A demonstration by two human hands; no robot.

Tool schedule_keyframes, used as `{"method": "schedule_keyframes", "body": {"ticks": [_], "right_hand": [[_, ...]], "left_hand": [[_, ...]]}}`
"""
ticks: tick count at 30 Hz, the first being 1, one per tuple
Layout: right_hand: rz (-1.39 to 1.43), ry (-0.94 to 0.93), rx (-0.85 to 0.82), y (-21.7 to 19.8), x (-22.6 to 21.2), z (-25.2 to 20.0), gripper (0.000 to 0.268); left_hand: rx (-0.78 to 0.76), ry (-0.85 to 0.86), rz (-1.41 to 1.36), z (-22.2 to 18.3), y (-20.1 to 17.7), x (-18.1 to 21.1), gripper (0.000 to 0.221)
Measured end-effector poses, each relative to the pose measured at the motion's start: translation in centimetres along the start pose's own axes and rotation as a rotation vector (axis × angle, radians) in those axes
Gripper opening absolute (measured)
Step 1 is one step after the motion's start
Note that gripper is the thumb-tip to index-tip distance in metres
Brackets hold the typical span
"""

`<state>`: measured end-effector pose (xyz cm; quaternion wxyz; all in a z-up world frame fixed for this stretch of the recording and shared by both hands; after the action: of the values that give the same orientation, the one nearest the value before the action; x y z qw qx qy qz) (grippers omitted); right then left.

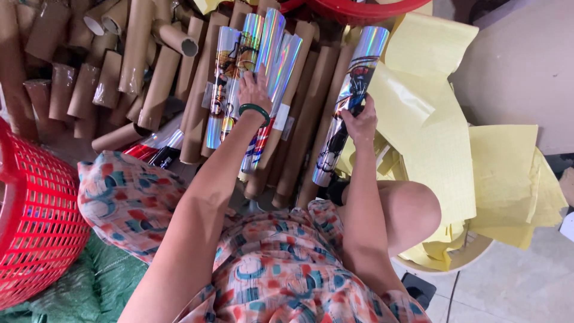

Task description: Wrapping cardboard tubes with yellow paper, cutting the paper to size, and applying small labels.

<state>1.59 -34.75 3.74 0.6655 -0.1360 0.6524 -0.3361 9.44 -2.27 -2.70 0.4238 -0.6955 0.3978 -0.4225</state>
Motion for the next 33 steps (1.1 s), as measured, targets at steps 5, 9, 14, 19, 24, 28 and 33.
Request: {"method": "schedule_keyframes", "body": {"ticks": [5,9,14,19,24,28,33], "right_hand": [[-0.087,-0.075,0.035,0.6,2.7,0.0,0.078],[-0.209,-0.146,0.033,1.9,4.3,0.1,0.084],[-0.246,-0.159,0.03,2.0,3.6,-0.4,0.088],[-0.179,-0.113,-0.011,1.0,1.7,-1.1,0.092],[-0.041,-0.067,-0.066,0.3,-1.4,-1.2,0.084],[0.057,0.104,-0.166,1.2,-1.3,-0.9,0.081],[0.322,0.039,-0.242,3.5,-2.9,-0.7,0.071]], "left_hand": [[-0.018,0.007,-0.067,-1.4,-1.0,0.6,0.1],[0.415,0.385,0.24,-3.7,3.4,3.9,0.081],[-0.175,0.367,-0.132,-8.6,8.4,7.7,0.096],[-0.368,0.159,-0.107,-7.7,10.5,8.2,0.116],[-0.397,0.15,-0.135,-4.2,12.3,6.9,0.113],[-0.431,0.218,-0.141,-1.9,6.2,5.3,0.104],[-0.579,0.194,-0.339,-1.6,1.7,2.5,0.106]]}}
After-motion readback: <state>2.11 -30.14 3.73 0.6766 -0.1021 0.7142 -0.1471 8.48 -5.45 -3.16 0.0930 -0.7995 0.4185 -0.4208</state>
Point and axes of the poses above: each hand's wrist, its own z-axis towards the middle knuckle, its own y-axis out of the palm, x = y × z, the point moved 7 cm from there along z, towards the middle knuckle, and after that the axes turned 12 degrees about -y, right-handed, at the moved point
